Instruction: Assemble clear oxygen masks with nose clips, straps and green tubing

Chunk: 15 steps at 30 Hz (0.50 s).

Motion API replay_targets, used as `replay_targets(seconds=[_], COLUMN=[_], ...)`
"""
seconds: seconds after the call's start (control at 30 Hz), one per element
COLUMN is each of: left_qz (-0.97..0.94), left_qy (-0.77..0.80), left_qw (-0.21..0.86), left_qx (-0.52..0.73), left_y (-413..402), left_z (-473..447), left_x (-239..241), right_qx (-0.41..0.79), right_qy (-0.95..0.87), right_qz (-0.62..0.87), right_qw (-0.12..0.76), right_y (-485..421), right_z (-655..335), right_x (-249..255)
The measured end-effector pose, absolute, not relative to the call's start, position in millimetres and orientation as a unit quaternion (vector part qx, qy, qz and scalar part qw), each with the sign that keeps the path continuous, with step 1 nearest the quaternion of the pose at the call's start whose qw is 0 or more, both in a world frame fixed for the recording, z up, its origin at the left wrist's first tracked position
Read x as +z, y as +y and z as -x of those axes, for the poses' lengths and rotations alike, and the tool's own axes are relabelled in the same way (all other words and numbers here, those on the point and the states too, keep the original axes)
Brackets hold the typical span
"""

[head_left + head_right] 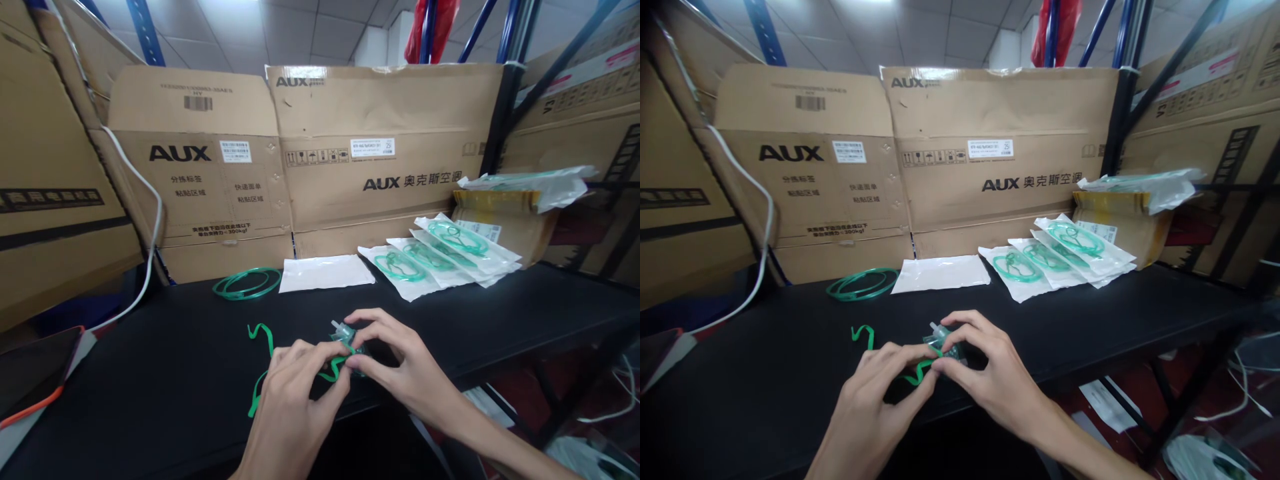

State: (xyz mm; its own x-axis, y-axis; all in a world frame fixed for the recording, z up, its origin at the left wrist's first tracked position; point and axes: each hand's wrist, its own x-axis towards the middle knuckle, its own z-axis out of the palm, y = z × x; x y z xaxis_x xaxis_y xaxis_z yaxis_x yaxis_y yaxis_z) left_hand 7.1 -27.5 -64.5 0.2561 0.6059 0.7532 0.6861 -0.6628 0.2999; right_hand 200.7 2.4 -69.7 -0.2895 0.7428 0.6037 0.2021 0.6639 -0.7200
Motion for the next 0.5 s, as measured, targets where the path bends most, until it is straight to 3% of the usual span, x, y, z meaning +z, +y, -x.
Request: replay_targets(seconds=[0.3,0.5], left_qz=[0.78,0.772], left_qy=[-0.436,-0.448], left_qw=[0.035,0.027], left_qx=[-0.448,-0.449], left_y=[-27.1,-26.8], left_z=[-8.2,-8.2], left_x=[-65.6,-66.6], right_qx=[0.297,0.307], right_qy=[-0.736,-0.673], right_qz=[0.298,0.311], right_qw=[0.53,0.597], right_y=[0.5,2.2], right_z=[-200.6,-201.0], right_x=[-67.6,-69.1])
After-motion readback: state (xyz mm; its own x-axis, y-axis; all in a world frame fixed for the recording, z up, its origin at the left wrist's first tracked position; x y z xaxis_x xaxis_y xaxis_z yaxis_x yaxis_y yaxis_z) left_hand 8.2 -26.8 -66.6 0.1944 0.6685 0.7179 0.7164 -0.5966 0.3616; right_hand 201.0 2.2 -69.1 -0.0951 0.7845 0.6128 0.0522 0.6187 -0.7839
